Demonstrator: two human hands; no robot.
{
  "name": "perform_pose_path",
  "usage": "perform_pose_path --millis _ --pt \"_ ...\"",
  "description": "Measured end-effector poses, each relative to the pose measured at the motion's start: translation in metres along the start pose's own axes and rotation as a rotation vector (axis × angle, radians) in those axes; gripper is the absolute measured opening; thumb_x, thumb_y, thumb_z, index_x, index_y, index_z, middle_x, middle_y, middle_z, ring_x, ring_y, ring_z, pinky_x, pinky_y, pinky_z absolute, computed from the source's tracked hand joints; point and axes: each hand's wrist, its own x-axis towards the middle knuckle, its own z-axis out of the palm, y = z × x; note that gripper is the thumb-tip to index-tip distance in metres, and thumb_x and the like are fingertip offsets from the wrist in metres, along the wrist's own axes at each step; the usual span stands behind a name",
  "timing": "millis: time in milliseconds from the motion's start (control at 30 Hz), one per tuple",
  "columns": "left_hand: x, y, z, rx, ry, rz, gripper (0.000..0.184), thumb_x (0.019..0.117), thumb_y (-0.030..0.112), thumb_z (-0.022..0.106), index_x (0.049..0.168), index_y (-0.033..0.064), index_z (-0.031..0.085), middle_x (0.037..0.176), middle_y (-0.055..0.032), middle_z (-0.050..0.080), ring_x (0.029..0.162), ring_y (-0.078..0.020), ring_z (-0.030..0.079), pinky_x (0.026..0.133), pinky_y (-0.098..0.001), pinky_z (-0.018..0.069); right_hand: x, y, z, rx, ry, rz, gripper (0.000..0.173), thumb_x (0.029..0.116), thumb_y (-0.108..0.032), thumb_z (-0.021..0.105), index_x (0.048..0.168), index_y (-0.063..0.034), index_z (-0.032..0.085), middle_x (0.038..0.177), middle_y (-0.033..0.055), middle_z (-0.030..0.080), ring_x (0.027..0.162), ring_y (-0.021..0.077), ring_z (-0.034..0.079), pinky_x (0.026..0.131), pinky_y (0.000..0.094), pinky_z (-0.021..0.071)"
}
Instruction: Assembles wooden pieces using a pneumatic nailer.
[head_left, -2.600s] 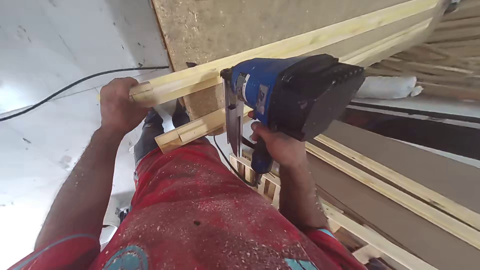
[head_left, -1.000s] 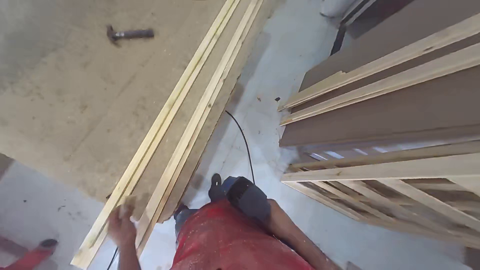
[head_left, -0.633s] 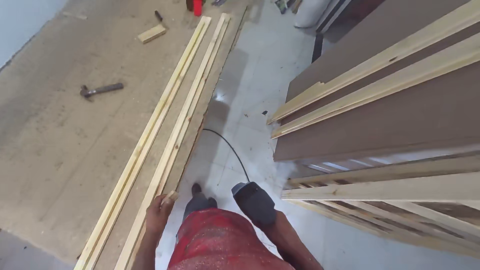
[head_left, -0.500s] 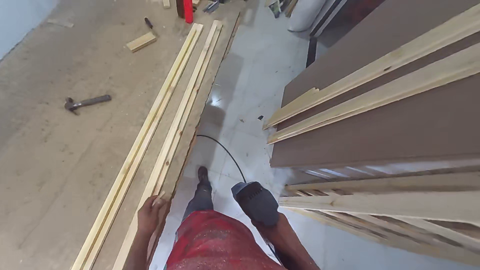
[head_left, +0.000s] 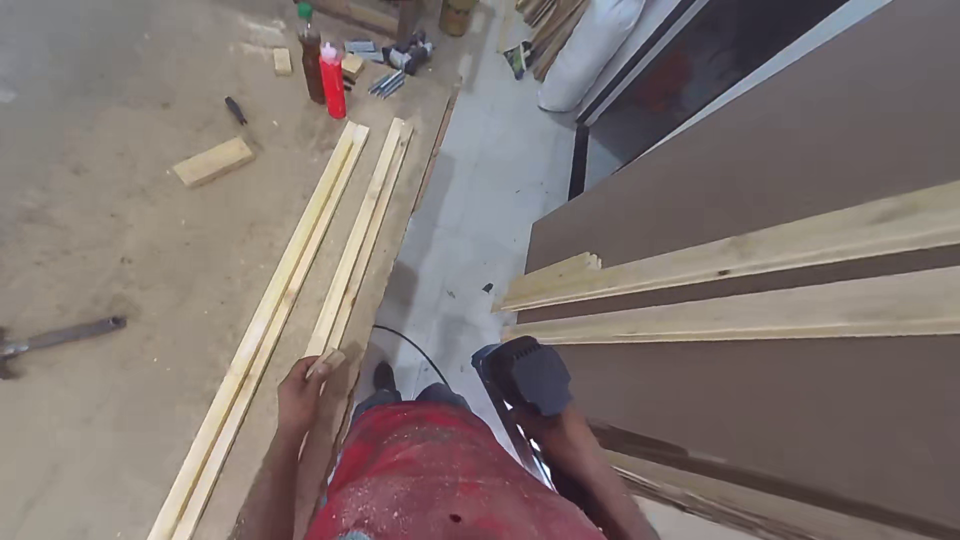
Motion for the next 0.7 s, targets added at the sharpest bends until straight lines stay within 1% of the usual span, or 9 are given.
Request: perform_pose_path --millis 67,167,233,300,400,467,500,600,700 --pt "0.04 0.018 0.009 -0.013 -0.015 -0.003 0.031 0.0971 0.031 0.066 0.114 0.0054 0.07 0.097 -0.0044 0.075 0.088 -0.012 0.072 0.083 -0.038 0.062 0.046 -0.017 -0.022 0.065 0.0 -0.026 0.043 0.0837 -0.032 0.083 0.118 -0.0108 0.068 0.094 0.0045 0.075 0.076 0.0185 0.074 0.073 0.0447 0.0649" --pt "0.09 0.029 0.021 0.0 0.0 -0.033 0.033 0.0983 0.032 0.065 0.117 0.0042 0.069 0.1 -0.005 0.076 0.09 -0.0126 0.074 0.086 -0.0392 0.0626 0.118 -0.047 -0.054 0.123 0.002 -0.085 0.045 0.0834 -0.026 0.084 0.121 -0.0093 0.066 0.095 0.0057 0.074 0.076 0.0188 0.073 0.071 0.043 0.0645" --pt "0.115 0.037 0.03 0.012 0.064 -0.077 0.034 0.0991 0.031 0.064 0.118 0.0023 0.068 0.102 -0.0066 0.076 0.092 -0.0125 0.073 0.088 -0.0389 0.062 0.173 -0.065 -0.074 0.106 -0.02 -0.072 0.044 0.0833 -0.025 0.084 0.12 -0.0091 0.067 0.093 0.007 0.074 0.075 0.0208 0.073 0.071 0.0457 0.0641" --pt "0.137 0.044 0.044 0.006 0.145 -0.115 0.036 0.0994 0.029 0.062 0.119 -0.0007 0.066 0.103 -0.0096 0.075 0.093 -0.0144 0.073 0.089 -0.0404 0.0617 0.233 -0.083 -0.093 0.106 -0.067 -0.068 0.043 0.0838 -0.024 0.084 0.12 -0.0101 0.066 0.091 0.0072 0.074 0.07 0.0212 0.073 0.067 0.0448 0.0647" --pt "0.168 0.047 0.073 -0.007 0.28 -0.143 0.039 0.0988 0.029 0.061 0.118 -0.0043 0.065 0.1 -0.0116 0.074 0.089 -0.0149 0.073 0.086 -0.0398 0.0617 0.329 -0.112 -0.118 0.124 -0.171 -0.02 0.037 0.0858 -0.024 0.083 0.116 -0.0102 0.068 0.086 0.0079 0.074 0.065 0.0221 0.072 0.063 0.0428 0.0645" --pt "0.188 0.055 0.099 -0.006 0.369 -0.194 0.038 0.0992 0.028 0.061 0.118 -0.0048 0.065 0.098 -0.0123 0.074 0.087 -0.0162 0.073 0.084 -0.0411 0.062 0.397 -0.133 -0.135 0.095 -0.225 -0.029 0.035 0.0865 -0.025 0.081 0.115 -0.01 0.068 0.085 0.0077 0.074 0.064 0.022 0.071 0.062 0.0423 0.0641" --pt "0.198 0.064 0.114 -0.013 0.414 -0.241 0.038 0.0998 0.027 0.061 0.119 -0.005 0.065 0.099 -0.0137 0.074 0.087 -0.0183 0.072 0.085 -0.0437 0.0613 0.431 -0.145 -0.145 0.07 -0.245 -0.051 0.035 0.0866 -0.026 0.081 0.115 -0.0101 0.068 0.085 0.0077 0.074 0.063 0.022 0.071 0.061 0.0425 0.0638" --pt "0.227 0.098 0.153 -0.068 0.536 -0.325 0.036 0.0997 0.026 0.061 0.118 -0.0049 0.064 0.096 -0.0119 0.073 0.085 -0.0164 0.072 0.083 -0.0415 0.0624 0.519 -0.186 -0.175 -0.045 -0.299 -0.085 0.035 0.0881 -0.033 0.08 0.112 -0.0106 0.069 0.085 0.0072 0.074 0.064 0.0219 0.071 0.063 0.0444 0.0636" --pt "0.26 0.134 0.181 -0.086 0.55 -0.335 0.039 0.0976 0.031 0.063 0.115 -0.0037 0.066 0.096 -0.0096 0.074 0.085 -0.015 0.073 0.084 -0.0397 0.0626 0.587 -0.242 -0.209 -0.093 -0.312 -0.138 0.035 0.0882 -0.031 0.08 0.112 -0.0085 0.068 0.084 0.0076 0.074 0.063 0.0215 0.072 0.062 0.0432 0.064"
